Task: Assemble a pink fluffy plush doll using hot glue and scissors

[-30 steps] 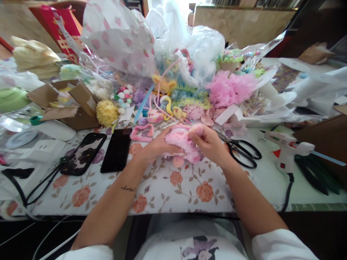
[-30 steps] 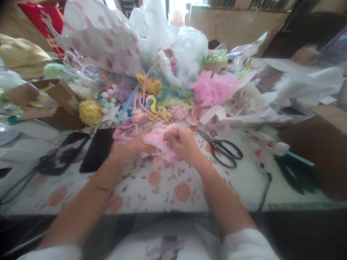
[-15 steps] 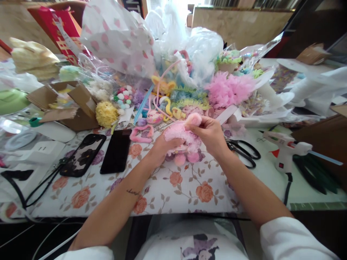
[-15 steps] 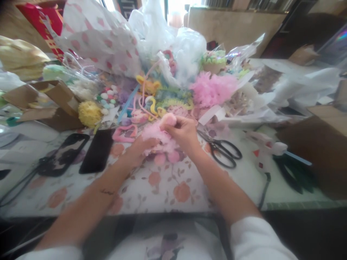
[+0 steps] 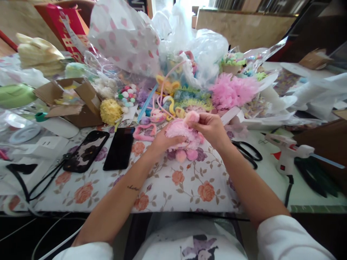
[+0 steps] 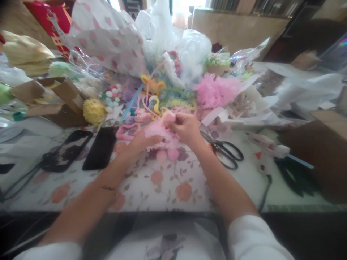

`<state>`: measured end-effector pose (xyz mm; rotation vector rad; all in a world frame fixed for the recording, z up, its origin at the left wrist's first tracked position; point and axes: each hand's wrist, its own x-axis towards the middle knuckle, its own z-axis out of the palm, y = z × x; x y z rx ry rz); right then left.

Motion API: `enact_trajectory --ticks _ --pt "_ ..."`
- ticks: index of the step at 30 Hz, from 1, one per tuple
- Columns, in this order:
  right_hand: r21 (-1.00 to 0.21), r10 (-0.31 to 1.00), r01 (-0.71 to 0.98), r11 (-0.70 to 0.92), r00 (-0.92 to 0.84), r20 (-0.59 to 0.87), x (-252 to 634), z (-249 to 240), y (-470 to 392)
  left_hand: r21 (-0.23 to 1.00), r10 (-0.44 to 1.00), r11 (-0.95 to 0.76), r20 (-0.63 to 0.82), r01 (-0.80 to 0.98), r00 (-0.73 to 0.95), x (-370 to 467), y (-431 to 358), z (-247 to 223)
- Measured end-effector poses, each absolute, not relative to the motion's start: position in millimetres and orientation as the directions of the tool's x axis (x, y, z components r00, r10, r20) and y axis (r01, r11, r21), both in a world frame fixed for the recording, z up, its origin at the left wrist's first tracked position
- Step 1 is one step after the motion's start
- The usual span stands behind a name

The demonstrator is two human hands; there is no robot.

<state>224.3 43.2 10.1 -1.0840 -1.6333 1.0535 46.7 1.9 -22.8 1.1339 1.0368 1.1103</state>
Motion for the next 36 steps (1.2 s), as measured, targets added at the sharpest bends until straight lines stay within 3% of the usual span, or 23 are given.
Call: enact_trajectory --ticks 15,24,36 --pt "-0.970 0.964 0.149 0.191 -0.217 0.156 224 -4 36 0.998 0.989 0.013 -0.023 0.069 0.146 48 14 -38" --pt "-0.984 0.977 0.026 0.177 -0.126 0.173 221 -20 31 0.999 0.979 0.041 -0.036 -0.022 0.203 48 12 -32" --pt "-0.994 0.980 -0.029 0.102 -0.170 0.105 223 -19 31 0.998 0.978 0.036 -0.026 -0.045 0.206 48 8 -33"
